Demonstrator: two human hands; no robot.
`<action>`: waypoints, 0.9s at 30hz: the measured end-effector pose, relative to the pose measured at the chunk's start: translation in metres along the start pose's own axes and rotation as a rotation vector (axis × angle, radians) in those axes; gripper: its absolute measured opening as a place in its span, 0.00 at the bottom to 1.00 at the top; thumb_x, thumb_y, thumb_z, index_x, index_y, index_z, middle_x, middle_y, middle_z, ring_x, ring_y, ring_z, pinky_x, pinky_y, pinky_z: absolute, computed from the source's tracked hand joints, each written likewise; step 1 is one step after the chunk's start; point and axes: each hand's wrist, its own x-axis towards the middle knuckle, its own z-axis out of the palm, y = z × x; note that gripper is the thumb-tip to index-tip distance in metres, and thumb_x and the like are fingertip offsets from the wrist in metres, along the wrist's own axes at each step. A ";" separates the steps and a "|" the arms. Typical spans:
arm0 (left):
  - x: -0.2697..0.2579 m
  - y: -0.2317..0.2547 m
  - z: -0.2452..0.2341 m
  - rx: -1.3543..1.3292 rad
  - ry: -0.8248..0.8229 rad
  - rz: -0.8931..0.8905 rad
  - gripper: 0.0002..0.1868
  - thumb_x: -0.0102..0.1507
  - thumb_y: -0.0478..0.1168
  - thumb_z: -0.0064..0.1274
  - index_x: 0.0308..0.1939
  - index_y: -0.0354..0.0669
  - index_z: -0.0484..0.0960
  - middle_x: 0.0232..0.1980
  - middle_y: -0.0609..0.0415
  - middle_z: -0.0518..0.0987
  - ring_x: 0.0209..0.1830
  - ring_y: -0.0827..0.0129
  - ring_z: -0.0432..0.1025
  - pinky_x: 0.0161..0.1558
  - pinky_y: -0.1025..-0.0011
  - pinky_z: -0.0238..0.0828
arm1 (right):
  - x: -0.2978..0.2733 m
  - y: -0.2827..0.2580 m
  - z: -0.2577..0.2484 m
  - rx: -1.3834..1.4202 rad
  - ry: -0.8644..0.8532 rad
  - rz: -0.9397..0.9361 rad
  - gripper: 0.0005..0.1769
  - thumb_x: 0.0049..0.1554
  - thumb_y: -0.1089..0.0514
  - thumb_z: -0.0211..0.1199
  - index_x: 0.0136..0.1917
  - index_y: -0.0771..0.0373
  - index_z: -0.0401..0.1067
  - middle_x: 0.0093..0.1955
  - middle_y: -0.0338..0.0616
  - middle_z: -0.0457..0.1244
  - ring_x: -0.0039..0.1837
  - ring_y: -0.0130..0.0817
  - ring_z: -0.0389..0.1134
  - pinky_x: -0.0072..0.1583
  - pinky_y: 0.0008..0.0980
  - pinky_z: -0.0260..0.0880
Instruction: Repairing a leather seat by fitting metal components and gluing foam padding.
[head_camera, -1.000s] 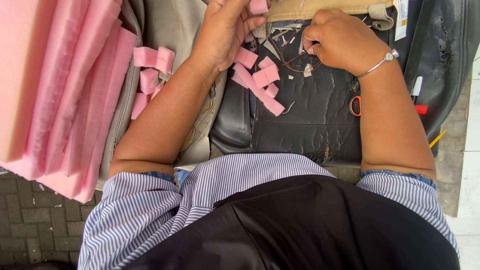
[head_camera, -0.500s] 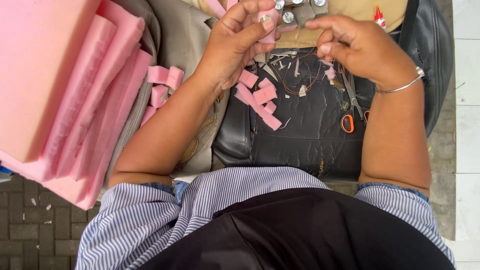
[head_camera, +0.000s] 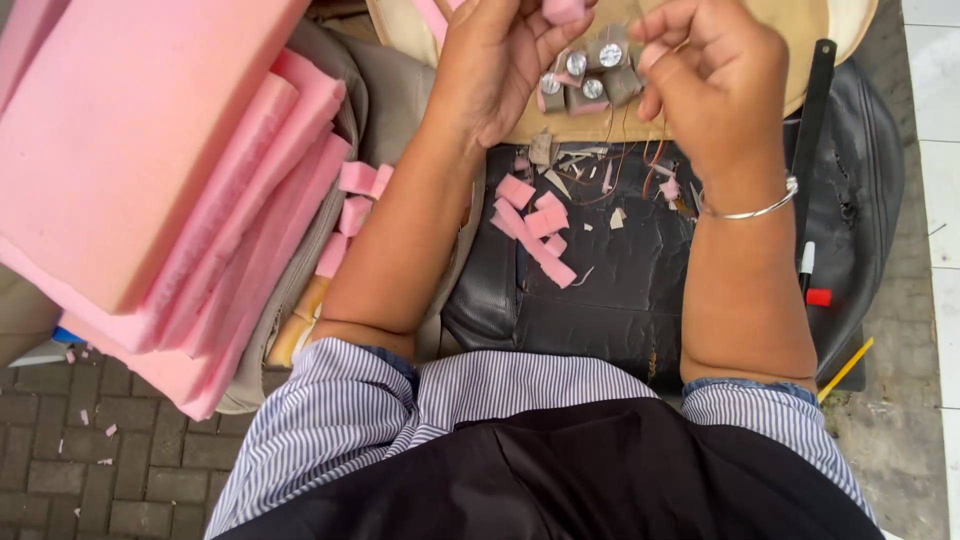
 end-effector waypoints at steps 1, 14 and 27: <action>-0.004 0.004 0.003 0.035 0.020 -0.004 0.05 0.64 0.35 0.56 0.39 0.34 0.79 0.37 0.44 0.83 0.43 0.57 0.80 0.49 0.61 0.82 | -0.002 -0.003 0.001 -0.080 -0.007 -0.110 0.06 0.67 0.77 0.56 0.55 0.74 0.71 0.52 0.53 0.67 0.36 0.33 0.67 0.39 0.25 0.65; -0.008 -0.009 -0.010 0.349 0.065 -0.019 0.04 0.63 0.38 0.60 0.38 0.41 0.86 0.35 0.55 0.82 0.37 0.74 0.76 0.44 0.70 0.85 | -0.004 0.007 0.019 -0.516 0.024 -0.417 0.06 0.63 0.75 0.63 0.53 0.74 0.77 0.45 0.52 0.68 0.36 0.35 0.64 0.42 0.33 0.62; -0.005 -0.001 -0.015 0.041 0.100 -0.146 0.02 0.65 0.30 0.57 0.41 0.38 0.80 0.43 0.43 0.86 0.44 0.48 0.83 0.44 0.59 0.85 | -0.015 -0.019 0.017 -0.574 0.037 -0.477 0.06 0.67 0.77 0.62 0.56 0.78 0.78 0.43 0.56 0.67 0.42 0.44 0.65 0.44 0.38 0.62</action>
